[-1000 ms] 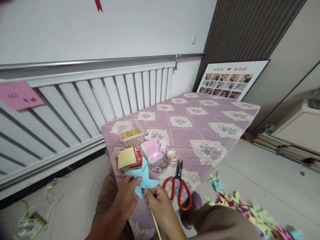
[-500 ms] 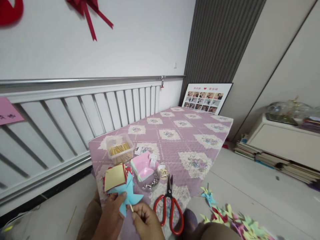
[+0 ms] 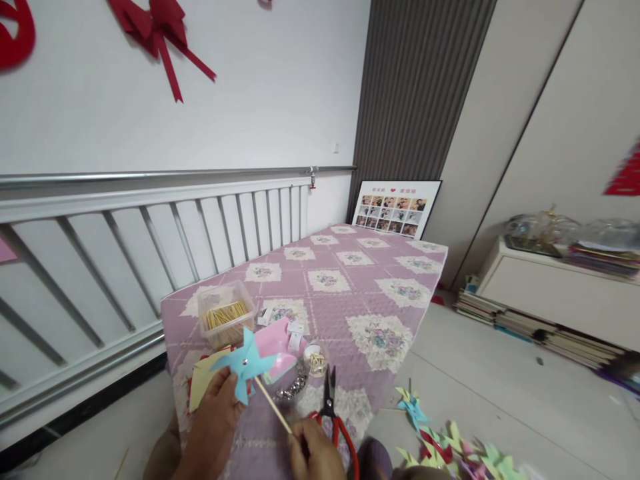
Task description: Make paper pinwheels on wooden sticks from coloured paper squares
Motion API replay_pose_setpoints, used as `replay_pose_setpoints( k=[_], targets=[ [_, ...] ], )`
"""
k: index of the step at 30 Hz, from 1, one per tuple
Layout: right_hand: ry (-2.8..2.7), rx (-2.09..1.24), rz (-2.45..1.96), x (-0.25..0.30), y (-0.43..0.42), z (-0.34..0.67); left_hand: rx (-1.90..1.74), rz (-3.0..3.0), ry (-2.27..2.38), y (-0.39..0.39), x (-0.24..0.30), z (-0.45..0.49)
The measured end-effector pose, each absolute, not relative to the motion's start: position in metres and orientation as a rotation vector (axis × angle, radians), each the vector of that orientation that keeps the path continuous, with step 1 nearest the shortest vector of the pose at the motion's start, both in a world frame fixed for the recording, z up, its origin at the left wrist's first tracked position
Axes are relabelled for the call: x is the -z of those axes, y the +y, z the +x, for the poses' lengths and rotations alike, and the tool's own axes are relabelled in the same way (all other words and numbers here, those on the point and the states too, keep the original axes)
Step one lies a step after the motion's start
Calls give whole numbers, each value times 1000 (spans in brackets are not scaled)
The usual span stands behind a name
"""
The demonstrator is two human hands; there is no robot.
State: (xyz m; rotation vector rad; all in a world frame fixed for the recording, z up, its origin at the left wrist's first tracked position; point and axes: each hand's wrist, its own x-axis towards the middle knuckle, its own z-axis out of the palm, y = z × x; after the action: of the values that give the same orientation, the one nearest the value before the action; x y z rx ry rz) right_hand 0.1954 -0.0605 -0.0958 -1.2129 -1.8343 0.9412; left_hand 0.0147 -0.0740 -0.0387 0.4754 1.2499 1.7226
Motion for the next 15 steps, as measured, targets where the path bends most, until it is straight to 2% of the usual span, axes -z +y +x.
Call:
replay_pose_setpoints(
  k=[4, 7, 10, 15],
  targets=[
    [-1729, -866, -1314, 76, -31, 223, -1534, 594, 1399, -75, 59, 21],
    [-1735, -726, -1386, 70, 8, 250, -1229, 1055, 1612, -78, 92, 19],
    [-1804, -508, -1537, 74, 56, 273, -1027, 1484, 1859, -80, 127, 12],
    [-1882, -401, -1691, 93, 123, 285, -673, 1913, 1886, -75, 155, 4]
  ],
)
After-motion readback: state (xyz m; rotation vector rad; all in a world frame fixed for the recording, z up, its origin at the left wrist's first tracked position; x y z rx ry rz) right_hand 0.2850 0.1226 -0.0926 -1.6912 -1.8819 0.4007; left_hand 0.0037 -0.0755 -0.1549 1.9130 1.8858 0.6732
